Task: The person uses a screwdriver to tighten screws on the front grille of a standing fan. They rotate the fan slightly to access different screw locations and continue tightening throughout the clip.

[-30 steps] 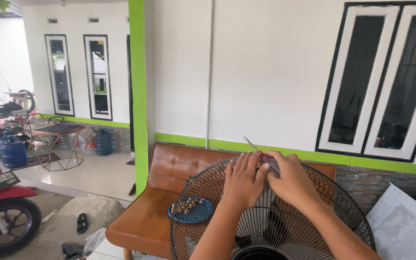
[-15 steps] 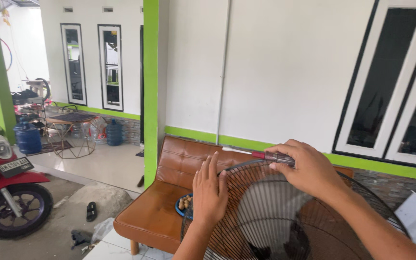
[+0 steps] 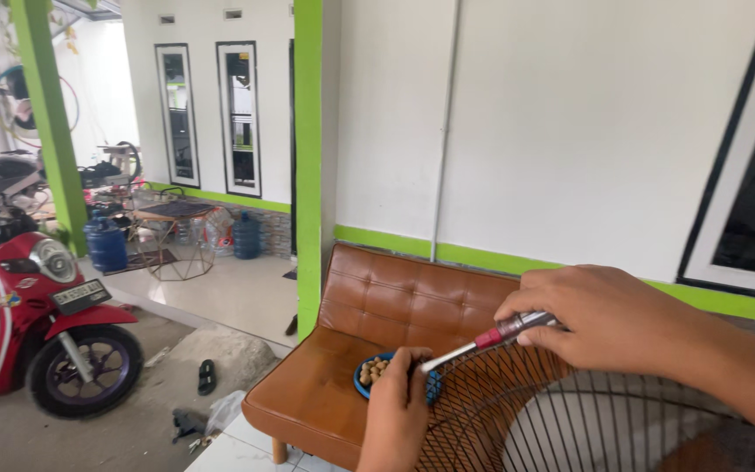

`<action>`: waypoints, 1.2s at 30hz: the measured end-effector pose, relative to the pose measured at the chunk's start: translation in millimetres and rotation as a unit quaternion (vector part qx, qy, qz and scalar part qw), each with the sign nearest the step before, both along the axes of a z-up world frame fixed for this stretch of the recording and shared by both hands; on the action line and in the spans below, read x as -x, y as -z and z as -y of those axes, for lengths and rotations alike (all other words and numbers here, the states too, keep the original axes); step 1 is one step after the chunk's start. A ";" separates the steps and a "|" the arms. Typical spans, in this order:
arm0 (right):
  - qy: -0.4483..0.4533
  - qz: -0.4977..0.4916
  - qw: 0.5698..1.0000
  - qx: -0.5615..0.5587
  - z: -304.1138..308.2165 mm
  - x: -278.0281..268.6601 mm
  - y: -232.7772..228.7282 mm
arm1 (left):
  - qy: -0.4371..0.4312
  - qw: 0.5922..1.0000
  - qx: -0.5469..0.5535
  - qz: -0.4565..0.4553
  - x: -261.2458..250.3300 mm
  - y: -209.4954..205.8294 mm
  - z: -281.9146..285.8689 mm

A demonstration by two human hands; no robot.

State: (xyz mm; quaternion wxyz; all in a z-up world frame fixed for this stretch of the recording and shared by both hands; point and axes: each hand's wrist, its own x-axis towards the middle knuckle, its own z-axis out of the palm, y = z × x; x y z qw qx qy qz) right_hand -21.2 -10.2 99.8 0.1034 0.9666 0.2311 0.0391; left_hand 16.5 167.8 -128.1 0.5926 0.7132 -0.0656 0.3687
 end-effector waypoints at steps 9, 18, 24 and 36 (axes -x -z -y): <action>-0.102 0.054 0.988 0.100 -10.3 -27.2 -12.1 | -0.053 0.994 0.016 0.092 -3.1 17.2 0.0; -0.190 0.073 0.977 0.070 -0.1 -54.2 -2.9 | -0.070 0.996 0.018 0.055 19.5 10.3 -0.5; -0.225 0.117 0.961 0.110 6.3 -78.1 6.1 | -0.076 0.995 0.055 0.018 22.1 9.3 0.9; -0.298 0.135 0.943 0.059 11.7 -96.2 20.4 | -0.067 0.992 0.102 -0.042 24.5 10.2 0.7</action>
